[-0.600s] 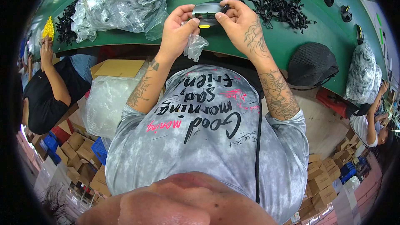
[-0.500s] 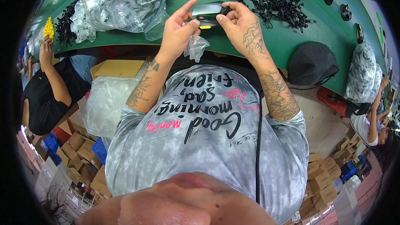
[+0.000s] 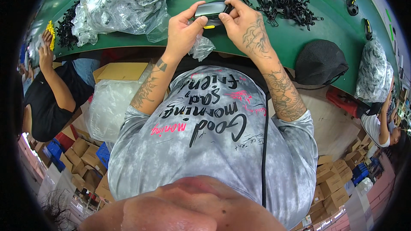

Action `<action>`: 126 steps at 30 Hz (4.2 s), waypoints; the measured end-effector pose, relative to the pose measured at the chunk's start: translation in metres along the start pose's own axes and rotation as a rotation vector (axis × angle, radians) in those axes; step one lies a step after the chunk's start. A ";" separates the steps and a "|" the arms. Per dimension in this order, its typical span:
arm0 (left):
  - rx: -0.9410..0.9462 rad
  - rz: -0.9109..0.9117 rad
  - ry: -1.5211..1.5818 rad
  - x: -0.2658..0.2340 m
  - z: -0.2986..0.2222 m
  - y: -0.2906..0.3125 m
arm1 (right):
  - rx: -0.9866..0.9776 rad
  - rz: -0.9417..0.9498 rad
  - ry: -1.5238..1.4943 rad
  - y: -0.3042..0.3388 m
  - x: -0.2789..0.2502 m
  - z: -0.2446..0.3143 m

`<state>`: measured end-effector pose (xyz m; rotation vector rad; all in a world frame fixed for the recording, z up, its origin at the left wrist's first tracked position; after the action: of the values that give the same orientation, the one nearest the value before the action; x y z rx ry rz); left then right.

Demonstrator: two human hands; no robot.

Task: The person assembles black plastic electronic components by hand, placing them into device shells and then into plastic bags.

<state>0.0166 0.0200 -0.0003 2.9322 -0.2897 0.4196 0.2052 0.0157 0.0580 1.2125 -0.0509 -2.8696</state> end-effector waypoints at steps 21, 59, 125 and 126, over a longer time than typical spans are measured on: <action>0.222 0.045 -0.049 0.031 -0.046 0.000 | -0.043 0.015 -0.507 -0.007 -0.024 -0.029; 0.285 -0.318 -1.633 -0.044 -0.128 -0.007 | 0.167 -0.183 -0.772 0.040 -0.104 -0.139; 0.123 -0.145 -1.155 0.051 -0.107 -0.214 | 0.157 0.135 0.165 0.016 -0.020 -0.038; 0.101 -0.166 -1.189 0.048 -0.092 -0.229 | 0.079 0.079 0.281 0.016 -0.021 -0.038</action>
<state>0.0865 0.2510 0.0698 2.8649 -0.1365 -1.3860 0.2468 -0.0007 0.0474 1.5773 -0.2022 -2.6259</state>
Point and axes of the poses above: each hand's wrist, its own y-axis away from the middle knuckle, its own x-axis out of the palm, z = x × y, the point moved 2 cm from there along -y, towards the middle knuckle, and after that the axes turned 9 degrees about y, right-handed, at the moved point
